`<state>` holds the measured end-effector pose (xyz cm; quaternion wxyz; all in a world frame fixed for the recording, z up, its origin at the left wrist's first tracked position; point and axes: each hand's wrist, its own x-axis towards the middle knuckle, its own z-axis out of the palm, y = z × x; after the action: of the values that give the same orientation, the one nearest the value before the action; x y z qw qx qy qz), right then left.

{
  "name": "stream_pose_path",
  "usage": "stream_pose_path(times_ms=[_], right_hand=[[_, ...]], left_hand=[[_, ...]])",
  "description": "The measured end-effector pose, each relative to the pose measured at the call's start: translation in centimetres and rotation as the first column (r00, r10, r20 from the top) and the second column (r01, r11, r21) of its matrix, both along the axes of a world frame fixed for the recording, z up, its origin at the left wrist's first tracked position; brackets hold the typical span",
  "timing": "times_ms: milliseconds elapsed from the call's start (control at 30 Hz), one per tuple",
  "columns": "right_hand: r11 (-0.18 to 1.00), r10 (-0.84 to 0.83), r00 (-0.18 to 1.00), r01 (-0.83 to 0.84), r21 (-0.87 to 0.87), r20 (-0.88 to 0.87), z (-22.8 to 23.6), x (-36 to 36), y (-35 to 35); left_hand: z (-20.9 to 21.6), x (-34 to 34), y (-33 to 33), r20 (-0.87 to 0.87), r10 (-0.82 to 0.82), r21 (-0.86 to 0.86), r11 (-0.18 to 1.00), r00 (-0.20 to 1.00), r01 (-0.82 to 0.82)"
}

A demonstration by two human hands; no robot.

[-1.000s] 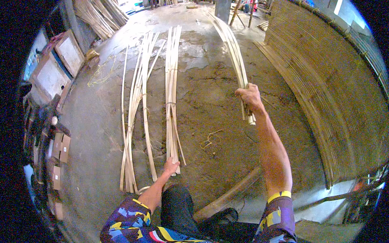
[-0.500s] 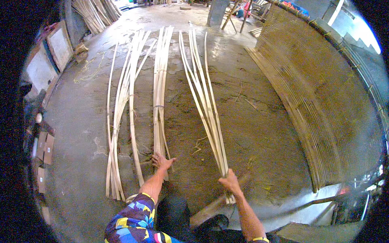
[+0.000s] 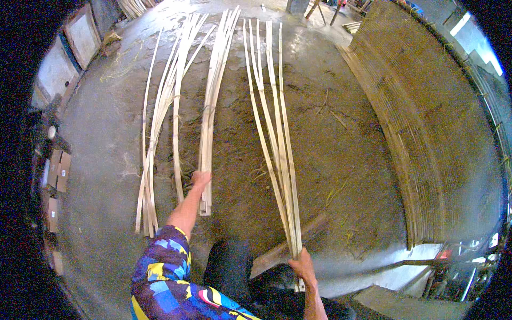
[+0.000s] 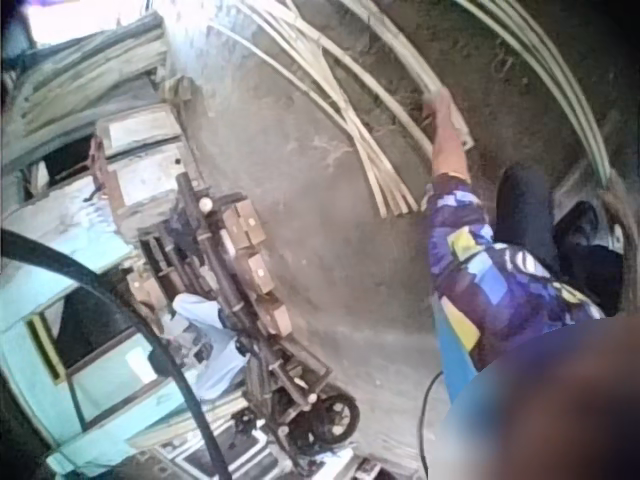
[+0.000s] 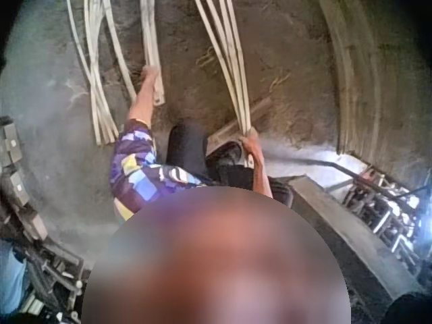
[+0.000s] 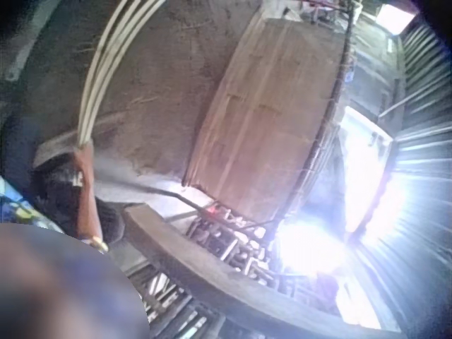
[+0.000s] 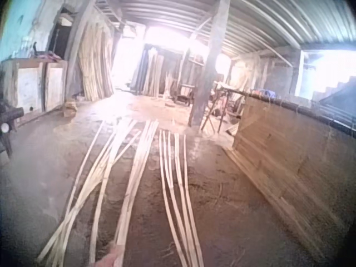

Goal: The person sits on the floor and repeatedly picks up bundles of thin bamboo strips, separates them, and lays them out in parallel rows. The person uses both hands to align and adjust the strips on the floor.

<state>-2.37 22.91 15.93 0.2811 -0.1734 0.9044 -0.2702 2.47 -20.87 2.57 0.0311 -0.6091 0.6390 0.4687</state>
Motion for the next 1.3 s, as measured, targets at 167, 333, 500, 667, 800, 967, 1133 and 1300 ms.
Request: stream_pose_path(times_ms=[167, 333, 500, 667, 800, 967, 1133, 1300], right_hand=[[0.99, -0.121, 0.984, 0.11, -0.09, -0.134, 0.5, 1.3, -2.4], [0.981, -0.121, 0.988, 0.133, 0.142, -0.094, -0.9, 1.6, -4.3], [0.98, -0.021, 0.996, 0.037, 0.195, -0.082, -4.5, 0.6, -5.3], [0.999, -0.021, 0.984, 0.03, 0.044, -0.178, -5.7, 0.3, -4.4], [0.96, -0.057, 0.949, -0.033, -0.277, -0.309, -4.6, -0.7, -4.8], [0.98, 0.042, 0.998, -0.052, -0.192, -0.055, -4.8, 0.1, -5.6], [0.984, 0.143, 0.985, -0.132, -0.119, 0.093, -8.1, 1.9, -3.1], [0.985, 0.173, 0.977, -0.169, -0.042, 0.127, -10.3, 3.3, -2.0]], left_hand=[[8.1, 3.3, 1.2, -0.615, 0.773, 0.733, 0.489, 0.155, 0.472], [11.4, 7.5, 10.2, -0.43, 0.895, 0.591, 0.378, -0.119, 0.713], [10.8, 10.9, 12.1, -0.49, 0.854, 0.769, 0.33, 0.174, 0.548], [13.2, 12.7, 8.7, -0.675, 0.547, 0.702, 0.683, 0.495, 0.202], [18.6, 13.6, 8.6, -0.879, 0.455, 0.476, 0.843, 0.14, 0.25], [23.4, 16.5, 12.8, -0.868, 0.245, 0.347, 0.921, 0.432, 0.175], [24.8, 18.8, 13.8, -0.511, 0.325, 0.42, 0.902, 0.796, -0.098], [24.4, 22.2, 13.4, -0.283, 0.287, 0.386, 0.907, 0.915, -0.165]])
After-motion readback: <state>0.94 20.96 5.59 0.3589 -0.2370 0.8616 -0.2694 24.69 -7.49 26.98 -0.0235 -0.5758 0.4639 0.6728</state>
